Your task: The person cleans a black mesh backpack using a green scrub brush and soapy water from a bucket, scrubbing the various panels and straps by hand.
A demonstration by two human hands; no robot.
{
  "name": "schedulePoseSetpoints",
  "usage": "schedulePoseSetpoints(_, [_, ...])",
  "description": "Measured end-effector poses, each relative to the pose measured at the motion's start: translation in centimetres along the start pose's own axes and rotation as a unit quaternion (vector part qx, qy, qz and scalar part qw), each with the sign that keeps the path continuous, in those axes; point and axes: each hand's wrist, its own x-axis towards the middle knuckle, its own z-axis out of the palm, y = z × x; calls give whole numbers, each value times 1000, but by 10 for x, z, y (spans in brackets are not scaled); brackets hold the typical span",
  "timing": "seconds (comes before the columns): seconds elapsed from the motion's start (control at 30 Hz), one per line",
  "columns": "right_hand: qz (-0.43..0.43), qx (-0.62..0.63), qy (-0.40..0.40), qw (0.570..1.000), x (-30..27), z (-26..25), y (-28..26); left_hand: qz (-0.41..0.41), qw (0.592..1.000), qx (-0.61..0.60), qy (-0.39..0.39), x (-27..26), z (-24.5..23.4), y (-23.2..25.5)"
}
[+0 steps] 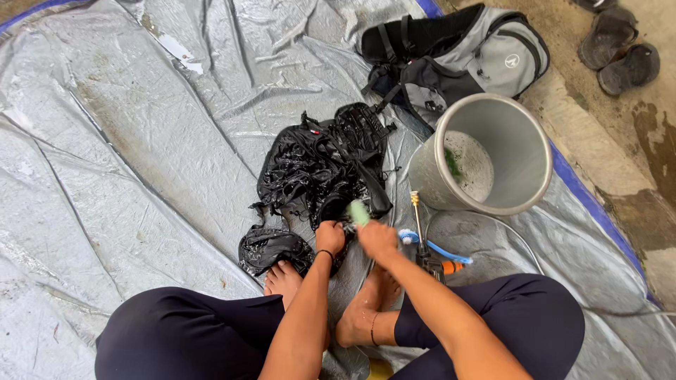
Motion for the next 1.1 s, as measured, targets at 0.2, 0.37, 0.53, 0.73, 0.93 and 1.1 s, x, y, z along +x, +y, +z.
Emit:
schedulePoseSetpoints(0.2, [49, 13, -35, 998, 142, 61, 14, 16, 995, 91, -35, -13, -3, 19])
schedulePoseSetpoints(0.37, [9, 23, 3, 1000, 71, -4, -5, 28, 997, 69, -19, 11, -12, 9])
schedulePoseSetpoints(0.53, [-114, -45, -31, 992, 2, 15, 1, 14, 999, 48, -21, -29, -28, 29])
schedulePoseSetpoints(0.73, [-15, 28, 38, 999, 94, 33, -28, 19, 989, 144, -21, -38, -34, 37])
schedulePoseSetpoints(0.93, [96, 166, 37, 981, 93, 42, -39, 21, 996, 86, -13, -14, -48, 45])
schedulePoseSetpoints(1.1, [10, -68, 500, 863, 20, 118, -30, 22, 996, 91, -1, -21, -45, 47])
